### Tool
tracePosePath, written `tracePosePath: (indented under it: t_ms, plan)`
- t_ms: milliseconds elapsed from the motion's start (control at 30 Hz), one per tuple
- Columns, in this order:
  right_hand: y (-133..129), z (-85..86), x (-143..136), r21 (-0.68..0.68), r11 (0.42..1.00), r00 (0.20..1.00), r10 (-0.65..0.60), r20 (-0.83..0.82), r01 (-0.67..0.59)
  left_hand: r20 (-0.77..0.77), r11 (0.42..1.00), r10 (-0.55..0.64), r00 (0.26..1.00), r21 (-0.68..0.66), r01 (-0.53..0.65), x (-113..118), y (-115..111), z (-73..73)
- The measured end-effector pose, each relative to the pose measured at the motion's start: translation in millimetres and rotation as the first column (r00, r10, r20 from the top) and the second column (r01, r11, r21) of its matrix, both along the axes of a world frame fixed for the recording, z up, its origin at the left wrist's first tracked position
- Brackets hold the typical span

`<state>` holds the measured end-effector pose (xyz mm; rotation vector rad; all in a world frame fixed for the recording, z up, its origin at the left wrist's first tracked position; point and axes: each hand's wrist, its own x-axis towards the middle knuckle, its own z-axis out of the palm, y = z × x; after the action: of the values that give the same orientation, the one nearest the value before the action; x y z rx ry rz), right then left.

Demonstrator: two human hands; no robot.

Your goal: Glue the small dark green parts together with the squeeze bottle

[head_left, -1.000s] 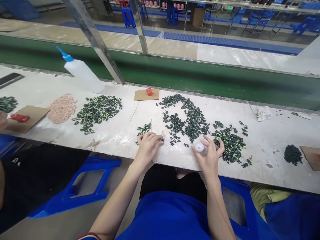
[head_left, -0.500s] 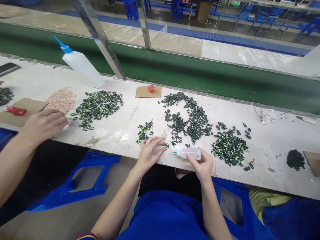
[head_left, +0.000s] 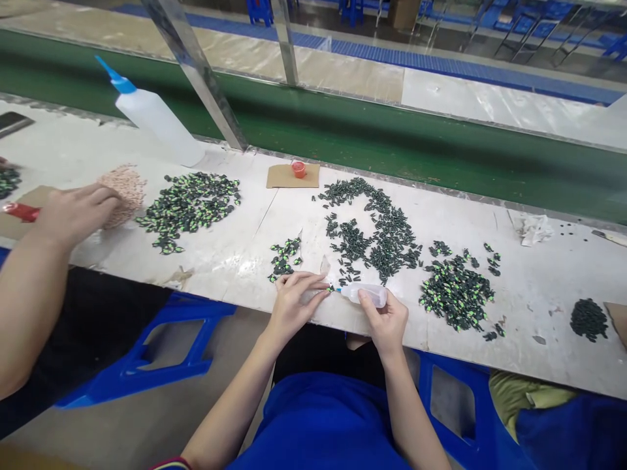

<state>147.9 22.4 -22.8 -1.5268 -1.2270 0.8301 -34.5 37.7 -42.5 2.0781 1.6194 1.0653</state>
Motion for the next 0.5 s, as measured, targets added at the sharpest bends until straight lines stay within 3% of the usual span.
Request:
tracePosePath:
  t_ms: [500]
  plan:
    - [-1.2, -2.9, -0.3, 0.005, 1.000, 1.000, -0.006, 0.003, 0.006, 0.007, 1.000, -0.003, 1.000, -0.019, 0.004, -1.3, 0.3, -2.6]
